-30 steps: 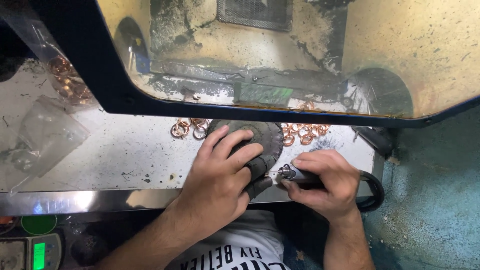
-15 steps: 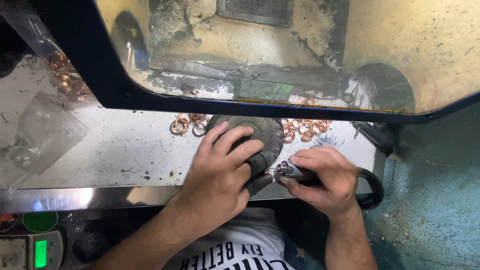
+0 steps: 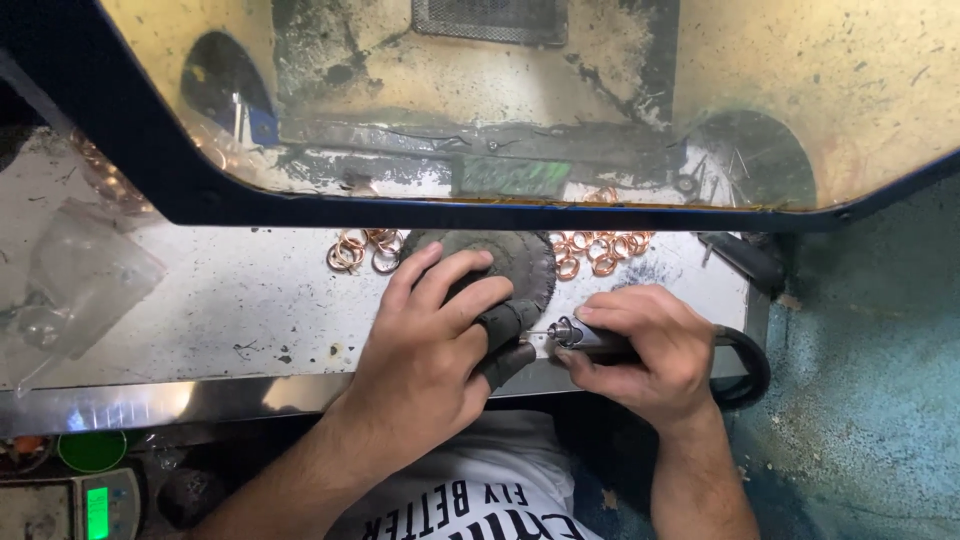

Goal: Polishing small metal rings using a stationary polishing wheel and a handheld rotary tool at a workbench.

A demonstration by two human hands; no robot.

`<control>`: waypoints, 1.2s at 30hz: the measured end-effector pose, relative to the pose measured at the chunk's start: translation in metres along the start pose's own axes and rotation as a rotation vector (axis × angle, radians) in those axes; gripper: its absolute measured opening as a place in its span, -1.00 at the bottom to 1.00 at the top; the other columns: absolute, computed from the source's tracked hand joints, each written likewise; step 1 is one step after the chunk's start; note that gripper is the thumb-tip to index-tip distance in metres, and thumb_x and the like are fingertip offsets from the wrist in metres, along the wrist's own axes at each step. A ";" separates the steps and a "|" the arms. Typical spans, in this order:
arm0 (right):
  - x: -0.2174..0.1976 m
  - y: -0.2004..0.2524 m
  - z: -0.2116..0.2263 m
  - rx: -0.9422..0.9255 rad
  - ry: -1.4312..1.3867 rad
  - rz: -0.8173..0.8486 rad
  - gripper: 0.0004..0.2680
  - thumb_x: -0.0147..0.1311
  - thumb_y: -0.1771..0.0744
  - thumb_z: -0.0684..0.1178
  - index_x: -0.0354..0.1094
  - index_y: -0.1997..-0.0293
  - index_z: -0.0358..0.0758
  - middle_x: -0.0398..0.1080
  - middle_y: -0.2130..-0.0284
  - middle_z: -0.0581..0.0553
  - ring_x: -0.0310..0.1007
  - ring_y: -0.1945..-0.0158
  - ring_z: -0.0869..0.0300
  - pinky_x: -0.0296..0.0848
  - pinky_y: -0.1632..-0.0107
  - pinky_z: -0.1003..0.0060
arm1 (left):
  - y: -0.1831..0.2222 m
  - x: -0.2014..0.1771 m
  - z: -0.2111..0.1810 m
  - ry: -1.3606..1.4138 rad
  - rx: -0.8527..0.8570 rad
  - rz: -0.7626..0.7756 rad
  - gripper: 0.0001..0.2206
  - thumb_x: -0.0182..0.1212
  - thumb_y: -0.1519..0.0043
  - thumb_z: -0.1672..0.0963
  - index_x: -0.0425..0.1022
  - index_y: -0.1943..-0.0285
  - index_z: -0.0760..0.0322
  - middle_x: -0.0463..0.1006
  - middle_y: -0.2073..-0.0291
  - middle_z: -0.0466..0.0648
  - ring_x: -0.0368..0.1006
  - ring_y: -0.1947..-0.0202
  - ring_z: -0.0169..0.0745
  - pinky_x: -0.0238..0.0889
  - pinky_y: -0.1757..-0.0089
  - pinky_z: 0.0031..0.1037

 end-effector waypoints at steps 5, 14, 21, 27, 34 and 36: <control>0.000 0.000 0.001 0.009 0.010 0.001 -0.75 0.37 -0.26 0.00 0.41 0.14 -0.33 0.54 0.26 -0.21 0.59 0.23 -0.01 0.57 0.13 0.13 | 0.000 0.000 0.000 0.007 0.002 -0.011 -0.94 0.25 0.07 0.22 0.50 0.53 0.40 0.46 -0.04 -0.04 0.34 -0.23 0.21 0.03 -0.28 0.15; -0.012 0.022 -0.004 0.100 0.232 -0.140 -0.72 0.32 -0.27 0.10 0.42 0.19 -0.34 0.52 0.27 -0.26 0.54 0.20 -0.04 0.50 0.02 0.11 | 0.000 -0.004 -0.002 -0.004 -0.005 -0.047 -0.86 0.26 -0.04 0.16 0.54 0.49 0.40 0.47 -0.03 -0.01 0.35 -0.23 0.19 0.05 -0.29 0.12; -0.003 0.022 -0.014 0.174 0.403 -0.331 -0.72 0.26 -0.36 0.06 0.39 0.15 -0.46 0.51 0.21 -0.35 0.51 0.10 -0.17 0.49 -0.07 -0.02 | 0.004 -0.001 -0.002 -0.102 0.002 -0.067 -0.92 0.30 0.20 0.22 0.53 0.55 0.32 0.49 0.05 0.09 0.39 -0.21 0.15 0.13 -0.29 0.06; -0.002 0.021 -0.014 0.176 0.390 -0.313 -0.71 0.24 -0.36 0.07 0.39 0.15 -0.47 0.51 0.22 -0.34 0.50 0.12 -0.16 0.50 -0.03 -0.01 | 0.003 0.000 -0.001 -0.111 0.008 -0.092 -0.97 0.26 0.14 0.25 0.52 0.57 0.31 0.50 0.08 0.09 0.42 -0.19 0.14 0.17 -0.28 0.08; -0.006 0.018 -0.009 0.175 0.396 -0.318 -0.74 0.25 -0.35 0.04 0.43 0.16 -0.45 0.52 0.19 -0.31 0.49 0.12 -0.16 0.48 -0.07 0.01 | 0.006 -0.017 0.000 0.095 -0.010 -0.170 -0.82 0.21 0.10 0.24 0.49 0.43 0.64 0.41 0.03 0.19 0.41 -0.15 0.31 0.08 -0.28 0.30; -0.005 0.020 -0.009 0.199 0.434 -0.314 -0.73 0.25 -0.36 0.08 0.46 0.14 -0.42 0.54 0.18 -0.28 0.50 0.11 -0.16 0.48 -0.11 0.00 | 0.009 -0.038 0.002 0.143 -0.020 -0.305 -0.61 0.49 -0.14 0.02 0.51 0.27 0.51 0.41 0.00 0.11 0.47 -0.05 0.24 0.31 -0.15 0.12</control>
Point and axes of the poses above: each hand's wrist, its own y-axis away from the middle knuckle, its own x-axis out of the palm, z = x × y, the point moved 1 cm from there along -y, towards the middle knuckle
